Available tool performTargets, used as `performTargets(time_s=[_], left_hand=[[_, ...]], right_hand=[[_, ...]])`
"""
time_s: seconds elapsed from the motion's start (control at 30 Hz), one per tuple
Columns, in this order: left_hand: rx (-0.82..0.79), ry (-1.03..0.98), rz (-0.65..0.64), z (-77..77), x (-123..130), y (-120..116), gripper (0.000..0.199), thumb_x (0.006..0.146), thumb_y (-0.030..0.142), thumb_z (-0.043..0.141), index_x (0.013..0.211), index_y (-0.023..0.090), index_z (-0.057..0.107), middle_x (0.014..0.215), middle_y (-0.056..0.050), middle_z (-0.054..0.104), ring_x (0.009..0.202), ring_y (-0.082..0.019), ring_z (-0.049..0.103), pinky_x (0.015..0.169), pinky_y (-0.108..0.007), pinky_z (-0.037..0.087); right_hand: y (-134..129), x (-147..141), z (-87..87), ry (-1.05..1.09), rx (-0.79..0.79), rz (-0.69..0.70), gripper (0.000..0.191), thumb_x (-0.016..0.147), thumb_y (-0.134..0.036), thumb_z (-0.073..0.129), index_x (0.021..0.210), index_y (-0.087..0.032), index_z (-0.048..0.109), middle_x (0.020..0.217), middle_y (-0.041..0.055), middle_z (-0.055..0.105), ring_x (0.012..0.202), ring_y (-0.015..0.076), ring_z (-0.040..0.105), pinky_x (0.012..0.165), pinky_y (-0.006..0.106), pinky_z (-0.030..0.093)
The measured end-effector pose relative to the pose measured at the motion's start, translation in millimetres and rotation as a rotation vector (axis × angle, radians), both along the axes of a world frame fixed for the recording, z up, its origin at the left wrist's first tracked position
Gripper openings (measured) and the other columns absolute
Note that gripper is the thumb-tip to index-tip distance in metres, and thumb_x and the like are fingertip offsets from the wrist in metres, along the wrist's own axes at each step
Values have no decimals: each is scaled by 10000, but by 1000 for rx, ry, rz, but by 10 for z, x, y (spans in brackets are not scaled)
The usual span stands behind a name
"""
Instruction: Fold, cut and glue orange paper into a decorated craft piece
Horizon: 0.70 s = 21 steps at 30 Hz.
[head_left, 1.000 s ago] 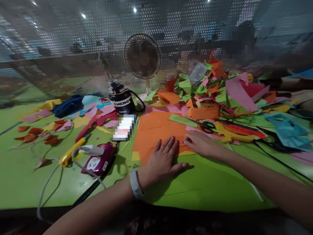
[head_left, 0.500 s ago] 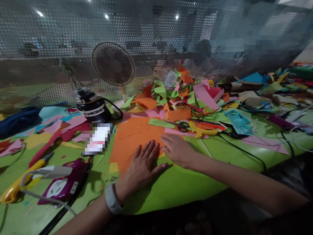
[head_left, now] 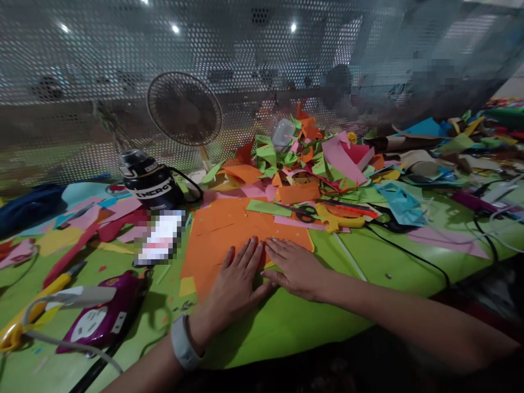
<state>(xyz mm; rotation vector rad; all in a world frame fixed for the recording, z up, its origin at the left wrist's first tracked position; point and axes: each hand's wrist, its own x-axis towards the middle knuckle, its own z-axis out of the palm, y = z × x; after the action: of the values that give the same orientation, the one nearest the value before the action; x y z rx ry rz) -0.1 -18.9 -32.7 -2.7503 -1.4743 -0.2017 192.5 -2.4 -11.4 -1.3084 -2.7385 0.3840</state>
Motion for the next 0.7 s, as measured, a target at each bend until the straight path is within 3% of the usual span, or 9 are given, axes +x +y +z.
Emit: performTargets(time_s=[0.4, 0.7], left_hand=[[-24, -11, 10, 20, 20, -5, 810, 910, 661, 277, 1492, 97, 295, 1549, -192, 292, 1430, -308, 284, 1133, -541, 247], [-62, -37, -9, 61, 4, 2, 782, 902, 655, 327, 1508, 162, 276, 1551, -177, 295, 1425, -325, 291, 1126, -566, 246]], right_hand=[[32, 36, 38, 6, -85, 37, 768, 969, -584, 261, 1478, -10, 299, 1543, 191, 258, 1454, 275, 215, 1196, 449, 201], [22, 29, 51, 24, -90, 31, 734, 971, -566, 287, 1483, -40, 308, 1545, 179, 259, 1455, 274, 217, 1192, 462, 210]])
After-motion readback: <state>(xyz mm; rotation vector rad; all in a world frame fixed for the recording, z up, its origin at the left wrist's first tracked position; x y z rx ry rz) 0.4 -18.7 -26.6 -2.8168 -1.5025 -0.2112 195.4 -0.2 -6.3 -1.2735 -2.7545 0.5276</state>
